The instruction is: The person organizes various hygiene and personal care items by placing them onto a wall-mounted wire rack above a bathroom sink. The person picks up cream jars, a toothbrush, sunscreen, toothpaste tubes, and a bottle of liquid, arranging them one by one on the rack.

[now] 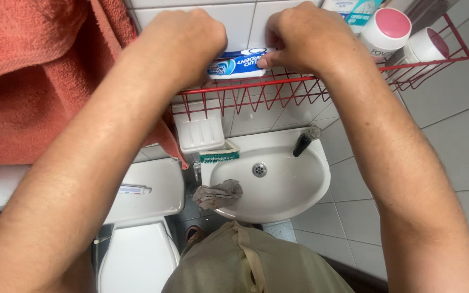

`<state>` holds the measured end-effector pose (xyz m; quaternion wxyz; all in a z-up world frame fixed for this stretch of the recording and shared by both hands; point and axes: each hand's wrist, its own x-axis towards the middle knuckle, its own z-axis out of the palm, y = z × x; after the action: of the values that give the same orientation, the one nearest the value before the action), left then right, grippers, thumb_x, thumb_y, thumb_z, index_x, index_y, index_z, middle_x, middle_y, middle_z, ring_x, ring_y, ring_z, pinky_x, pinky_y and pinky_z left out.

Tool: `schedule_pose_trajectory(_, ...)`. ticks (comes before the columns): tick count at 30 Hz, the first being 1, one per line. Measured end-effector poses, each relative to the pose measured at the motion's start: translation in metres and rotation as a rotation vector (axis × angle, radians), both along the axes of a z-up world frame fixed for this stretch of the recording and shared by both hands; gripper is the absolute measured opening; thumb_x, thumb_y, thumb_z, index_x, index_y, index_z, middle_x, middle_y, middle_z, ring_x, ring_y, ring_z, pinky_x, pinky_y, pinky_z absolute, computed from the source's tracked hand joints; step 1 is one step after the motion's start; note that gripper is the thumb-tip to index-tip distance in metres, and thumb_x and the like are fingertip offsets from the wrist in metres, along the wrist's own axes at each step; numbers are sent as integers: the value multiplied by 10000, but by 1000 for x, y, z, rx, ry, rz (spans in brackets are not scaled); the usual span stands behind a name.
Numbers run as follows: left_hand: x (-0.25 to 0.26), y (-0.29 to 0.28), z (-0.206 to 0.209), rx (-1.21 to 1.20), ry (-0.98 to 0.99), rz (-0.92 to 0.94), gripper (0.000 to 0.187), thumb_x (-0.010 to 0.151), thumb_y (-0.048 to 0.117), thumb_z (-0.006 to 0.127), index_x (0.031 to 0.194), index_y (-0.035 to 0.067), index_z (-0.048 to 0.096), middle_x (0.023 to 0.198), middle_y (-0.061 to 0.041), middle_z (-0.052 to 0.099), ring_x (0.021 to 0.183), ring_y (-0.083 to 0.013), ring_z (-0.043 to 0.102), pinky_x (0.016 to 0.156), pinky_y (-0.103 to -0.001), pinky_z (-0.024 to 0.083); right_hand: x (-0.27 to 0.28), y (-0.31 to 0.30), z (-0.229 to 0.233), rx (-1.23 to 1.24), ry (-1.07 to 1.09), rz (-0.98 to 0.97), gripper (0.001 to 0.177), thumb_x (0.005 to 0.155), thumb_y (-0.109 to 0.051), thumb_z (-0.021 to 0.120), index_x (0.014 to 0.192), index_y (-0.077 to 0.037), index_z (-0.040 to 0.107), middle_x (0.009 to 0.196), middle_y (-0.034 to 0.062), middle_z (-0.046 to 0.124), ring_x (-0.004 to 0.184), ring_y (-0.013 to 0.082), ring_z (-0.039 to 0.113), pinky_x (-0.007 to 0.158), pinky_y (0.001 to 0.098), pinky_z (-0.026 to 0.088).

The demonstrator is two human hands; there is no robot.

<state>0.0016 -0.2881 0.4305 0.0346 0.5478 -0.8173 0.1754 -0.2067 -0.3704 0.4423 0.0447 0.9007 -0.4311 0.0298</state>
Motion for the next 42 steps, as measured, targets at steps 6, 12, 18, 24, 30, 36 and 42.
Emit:
schedule_pose_trajectory(6, 24, 87, 12, -440, 445, -161, 157, 911, 86, 838, 967, -20, 735, 929, -209, 718, 878, -429, 686, 733, -492, 513, -38, 46, 9, -167, -498, 266, 212, 959, -101, 821, 1081, 18, 695, 958, 135, 730, 879, 280, 715, 727, 383, 547)
schedule_pose_trajectory(12, 37, 192, -124, -614, 844, 183, 139, 941, 0, 848, 1013, -1, 729, 920, -134, 693, 835, -269, 665, 696, -339, 509, -39, 138, -65, -132, -846, 379, 152, 916, 67, 740, 1023, 6, 652, 943, 116, 709, 824, 175, 715, 667, 292, 581)
schedule_pose_trajectory(18, 83, 250, -376, -76, 1356, 956, 83, 893, 47, 697, 932, 51, 770, 843, -112, 762, 660, -189, 697, 646, -327, 561, 43, 153, -220, 492, -496, 577, 138, 894, -109, 753, 1010, -53, 701, 931, 94, 739, 749, 221, 751, 607, 333, 585)
schedule_pose_trajectory(24, 109, 274, -469, -36, 1292, 1223, 74, 851, 79, 745, 905, 90, 794, 861, -149, 760, 741, -285, 728, 717, -402, 573, 137, 158, -360, 692, -380, 601, 207, 868, -105, 736, 1057, -50, 672, 1001, 123, 731, 900, 307, 723, 774, 418, 578)
schedule_pose_trajectory(30, 148, 273, -482, 132, 1150, 1288, 132, 864, 148, 748, 985, 114, 787, 1018, -157, 726, 920, -369, 705, 816, -482, 564, 237, 187, -452, 654, -216, 484, 284, 851, -160, 765, 1109, -77, 676, 1078, 136, 701, 965, 339, 693, 832, 449, 561)
schedule_pose_trajectory(36, 174, 301, -497, 104, 1097, 1315, 215, 818, 114, 748, 1027, 146, 785, 1081, -115, 699, 999, -369, 676, 842, -494, 560, 304, 202, -499, 583, 41, 350, 476, 823, -238, 811, 1216, -64, 606, 1178, 169, 641, 1071, 351, 641, 877, 456, 548)
schedule_pose_trajectory(42, 219, 311, -528, -45, 884, 1459, 353, 816, 254, 801, 1101, 70, 705, 1228, -191, 611, 1124, -424, 581, 908, -487, 525, 316, 207, -539, 508, 100, 364, 526, 854, -286, 801, 1253, -24, 579, 1200, 180, 637, 1070, 355, 650, 874, 448, 563)
